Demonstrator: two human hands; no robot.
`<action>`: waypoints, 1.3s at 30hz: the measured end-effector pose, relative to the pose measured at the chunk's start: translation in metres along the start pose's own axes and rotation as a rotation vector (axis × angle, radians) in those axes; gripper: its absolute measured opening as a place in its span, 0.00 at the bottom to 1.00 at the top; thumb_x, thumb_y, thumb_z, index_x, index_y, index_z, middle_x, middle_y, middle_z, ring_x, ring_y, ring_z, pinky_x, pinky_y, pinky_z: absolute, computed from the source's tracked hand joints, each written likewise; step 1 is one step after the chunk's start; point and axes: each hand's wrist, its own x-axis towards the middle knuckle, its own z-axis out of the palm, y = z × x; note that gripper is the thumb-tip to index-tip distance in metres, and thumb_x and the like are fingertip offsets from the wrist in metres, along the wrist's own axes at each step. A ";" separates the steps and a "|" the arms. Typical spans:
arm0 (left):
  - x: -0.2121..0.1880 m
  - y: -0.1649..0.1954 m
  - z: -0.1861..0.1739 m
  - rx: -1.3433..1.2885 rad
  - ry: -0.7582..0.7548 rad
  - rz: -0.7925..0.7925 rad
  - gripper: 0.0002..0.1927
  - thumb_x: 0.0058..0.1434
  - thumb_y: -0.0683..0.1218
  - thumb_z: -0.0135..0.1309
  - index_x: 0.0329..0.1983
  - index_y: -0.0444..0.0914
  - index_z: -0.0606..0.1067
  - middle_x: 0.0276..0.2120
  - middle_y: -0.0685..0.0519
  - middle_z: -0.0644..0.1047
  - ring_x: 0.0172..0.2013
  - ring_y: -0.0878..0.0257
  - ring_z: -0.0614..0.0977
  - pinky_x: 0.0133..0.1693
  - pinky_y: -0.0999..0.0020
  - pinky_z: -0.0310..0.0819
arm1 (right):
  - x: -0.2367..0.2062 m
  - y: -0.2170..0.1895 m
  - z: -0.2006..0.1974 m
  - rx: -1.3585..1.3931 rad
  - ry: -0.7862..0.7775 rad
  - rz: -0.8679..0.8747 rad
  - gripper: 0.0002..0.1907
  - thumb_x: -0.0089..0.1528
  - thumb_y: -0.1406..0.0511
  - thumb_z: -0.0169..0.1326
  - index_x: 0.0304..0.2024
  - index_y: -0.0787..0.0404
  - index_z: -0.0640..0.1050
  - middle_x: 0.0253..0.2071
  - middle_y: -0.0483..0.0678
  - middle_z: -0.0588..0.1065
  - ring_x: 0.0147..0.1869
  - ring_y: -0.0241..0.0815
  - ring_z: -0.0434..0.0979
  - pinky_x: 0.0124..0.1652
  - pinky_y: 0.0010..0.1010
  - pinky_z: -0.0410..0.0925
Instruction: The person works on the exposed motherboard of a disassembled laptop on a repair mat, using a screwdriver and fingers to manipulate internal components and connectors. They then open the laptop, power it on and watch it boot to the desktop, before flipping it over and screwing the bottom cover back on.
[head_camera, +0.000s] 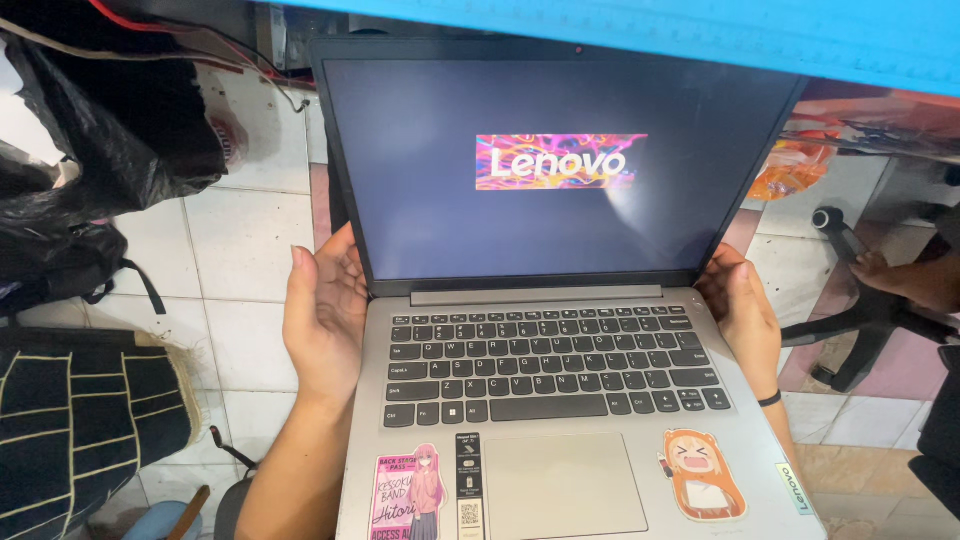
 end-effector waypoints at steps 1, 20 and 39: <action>0.000 0.001 0.000 0.014 0.003 0.005 0.38 0.77 0.63 0.33 0.67 0.25 0.70 0.46 0.52 0.75 0.45 0.65 0.72 0.52 0.68 0.65 | 0.000 0.000 0.000 -0.008 -0.001 0.002 0.31 0.76 0.51 0.38 0.68 0.69 0.67 0.57 0.52 0.72 0.54 0.39 0.72 0.55 0.31 0.67; 0.002 0.001 0.000 0.088 -0.003 -0.041 0.39 0.74 0.64 0.31 0.66 0.26 0.69 0.44 0.51 0.78 0.45 0.65 0.75 0.51 0.70 0.66 | -0.001 -0.004 0.007 0.036 -0.024 0.025 0.31 0.75 0.50 0.39 0.67 0.69 0.67 0.57 0.52 0.73 0.54 0.40 0.72 0.53 0.32 0.68; -0.014 -0.015 -0.020 0.281 0.016 -0.207 0.48 0.71 0.72 0.25 0.65 0.27 0.72 0.39 0.52 0.79 0.40 0.67 0.76 0.47 0.72 0.66 | -0.025 -0.007 0.011 0.063 0.036 0.301 0.28 0.73 0.52 0.38 0.62 0.68 0.70 0.50 0.52 0.75 0.52 0.42 0.76 0.53 0.36 0.69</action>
